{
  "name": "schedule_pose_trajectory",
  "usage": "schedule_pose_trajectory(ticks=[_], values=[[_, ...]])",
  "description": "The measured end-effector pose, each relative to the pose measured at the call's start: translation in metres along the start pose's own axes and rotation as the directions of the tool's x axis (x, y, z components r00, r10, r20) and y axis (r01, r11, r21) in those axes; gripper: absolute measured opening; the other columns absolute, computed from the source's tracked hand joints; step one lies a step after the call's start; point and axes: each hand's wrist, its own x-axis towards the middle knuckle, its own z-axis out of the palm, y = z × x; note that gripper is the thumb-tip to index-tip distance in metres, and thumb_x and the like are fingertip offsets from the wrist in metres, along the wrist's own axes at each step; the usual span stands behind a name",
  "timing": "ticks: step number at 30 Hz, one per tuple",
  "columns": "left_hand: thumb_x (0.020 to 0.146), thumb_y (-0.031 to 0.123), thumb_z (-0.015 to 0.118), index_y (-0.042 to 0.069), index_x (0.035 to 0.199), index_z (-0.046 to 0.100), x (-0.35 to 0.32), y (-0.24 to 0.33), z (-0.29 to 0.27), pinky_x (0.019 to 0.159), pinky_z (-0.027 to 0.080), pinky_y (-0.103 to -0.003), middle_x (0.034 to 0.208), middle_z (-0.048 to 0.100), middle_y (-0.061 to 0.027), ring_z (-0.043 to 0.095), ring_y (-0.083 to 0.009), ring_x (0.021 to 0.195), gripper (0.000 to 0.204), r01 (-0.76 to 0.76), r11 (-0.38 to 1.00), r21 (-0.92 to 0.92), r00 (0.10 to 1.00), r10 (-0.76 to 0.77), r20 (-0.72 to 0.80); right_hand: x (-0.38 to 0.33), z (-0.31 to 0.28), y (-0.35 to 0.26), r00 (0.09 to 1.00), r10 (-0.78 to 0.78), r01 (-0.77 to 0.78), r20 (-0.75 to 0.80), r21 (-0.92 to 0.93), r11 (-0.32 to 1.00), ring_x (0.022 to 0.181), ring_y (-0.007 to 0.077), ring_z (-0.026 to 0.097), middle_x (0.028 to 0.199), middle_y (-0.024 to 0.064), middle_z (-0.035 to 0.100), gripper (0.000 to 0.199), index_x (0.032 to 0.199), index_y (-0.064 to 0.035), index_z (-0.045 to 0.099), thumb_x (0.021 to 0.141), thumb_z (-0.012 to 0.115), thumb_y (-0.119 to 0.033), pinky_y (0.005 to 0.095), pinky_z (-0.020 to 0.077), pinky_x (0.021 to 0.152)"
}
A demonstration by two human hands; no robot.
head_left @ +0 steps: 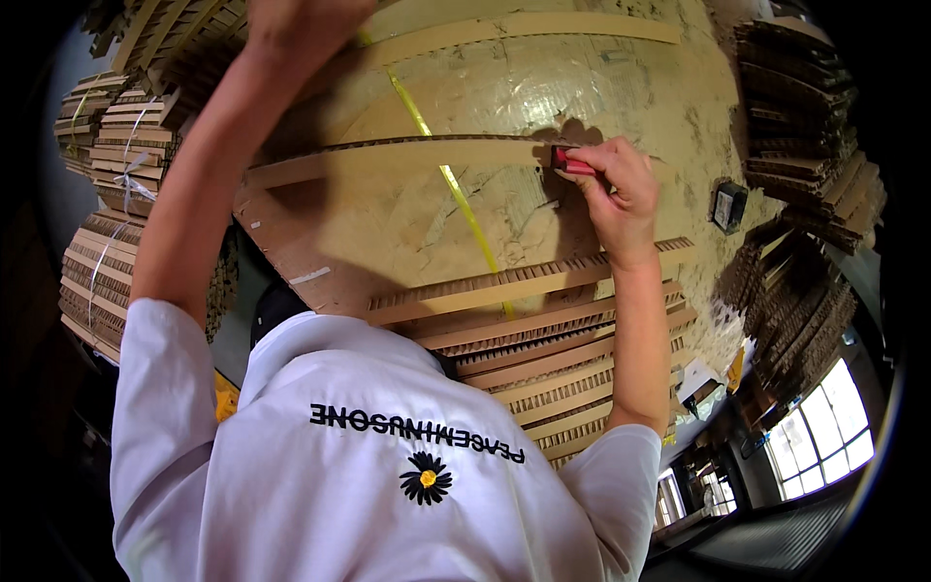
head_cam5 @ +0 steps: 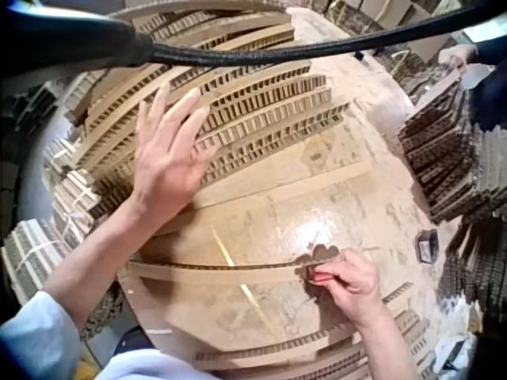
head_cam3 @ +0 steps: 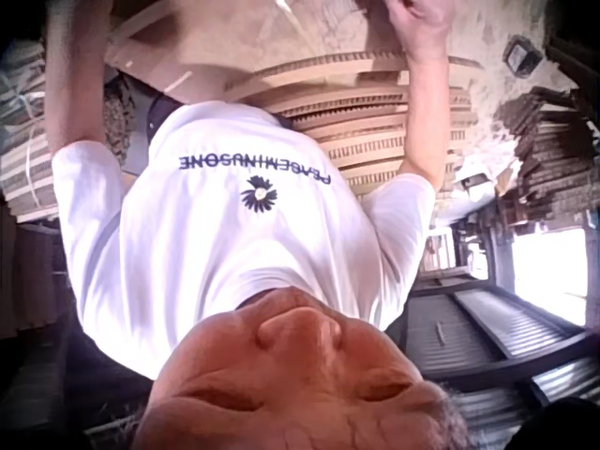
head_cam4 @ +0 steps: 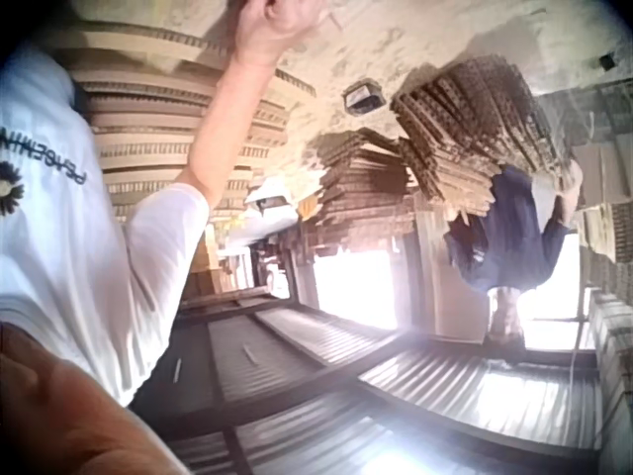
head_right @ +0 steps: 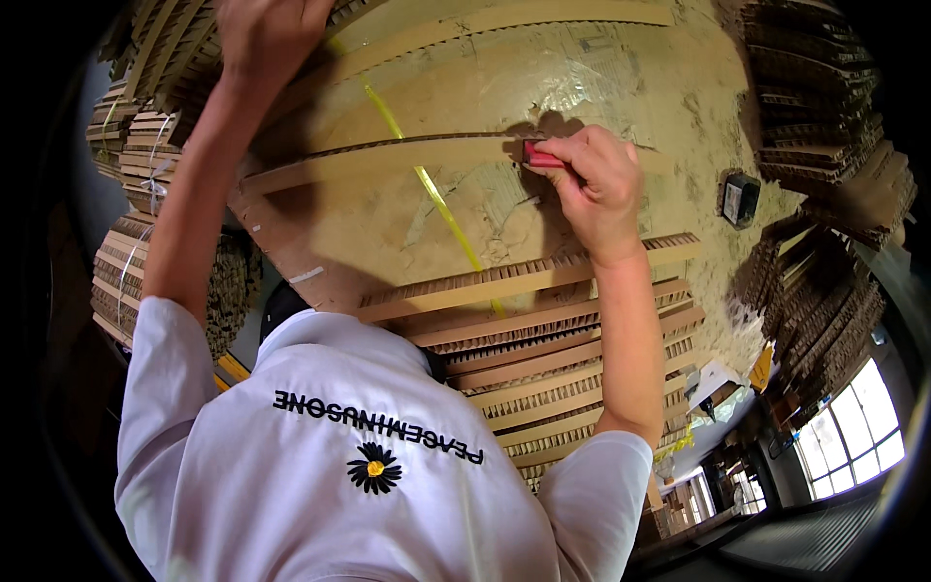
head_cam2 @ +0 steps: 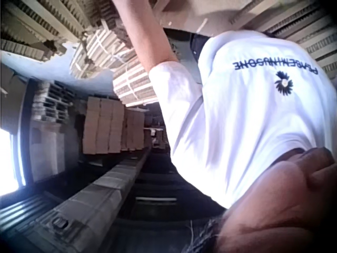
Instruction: The person marks multiple thin wooden slats on a workbench using a red marker. They pick up each slat, draw a line along its length, and place it back on the table. The process is repeated for several pieces.
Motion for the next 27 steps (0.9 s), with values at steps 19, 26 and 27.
schedule_pose_trajectory(ticks=[19, 26, 27], values=[[0.073, 0.016, 0.087, 0.007, 0.116, 0.069, -0.129, 0.069, -0.075, 0.083, 0.051, -0.042, 0.108, 0.064, -0.0078, 0.062, -0.0303, 0.099, 0.048, 0.280, 0.834, -0.475, 0.866, -0.006, 0.499, 0.002, 0.002, 0.003, 0.999, 0.007, -0.008, 0.032, 0.008, 1.000, 0.069, 0.0197, 0.061, 0.076, 0.0024, 0.064, 0.017, 0.095, -0.0112, 0.079, 0.080, 0.087, -0.011, 0.0335, 0.0419, 0.064], [0.078, 0.010, 0.085, 0.006, 0.117, 0.071, -0.123, 0.057, -0.077, 0.083, 0.055, -0.040, 0.109, 0.065, -0.0096, 0.064, -0.0312, 0.097, 0.042, 0.317, 0.840, -0.441, 0.873, -0.077, 0.482, -0.009, -0.014, -0.016, 0.916, 0.349, -0.273, -0.195, 0.333, 0.902, 0.081, 0.0154, 0.065, 0.091, 0.0030, 0.072, 0.013, 0.100, -0.0064, 0.077, 0.089, 0.082, -0.003, 0.0281, 0.0499, 0.073], [0.080, 0.009, 0.084, 0.006, 0.118, 0.071, -0.118, 0.041, -0.077, 0.084, 0.056, -0.038, 0.108, 0.066, -0.0091, 0.065, -0.0309, 0.099, 0.040, 0.340, 0.850, -0.403, 0.885, -0.144, 0.442, -0.011, -0.019, -0.020, 0.829, 0.485, -0.315, -0.279, 0.484, 0.817, 0.084, 0.0143, 0.066, 0.096, 0.0031, 0.074, 0.012, 0.102, -0.0053, 0.077, 0.091, 0.081, -0.002, 0.0275, 0.0515, 0.076]])
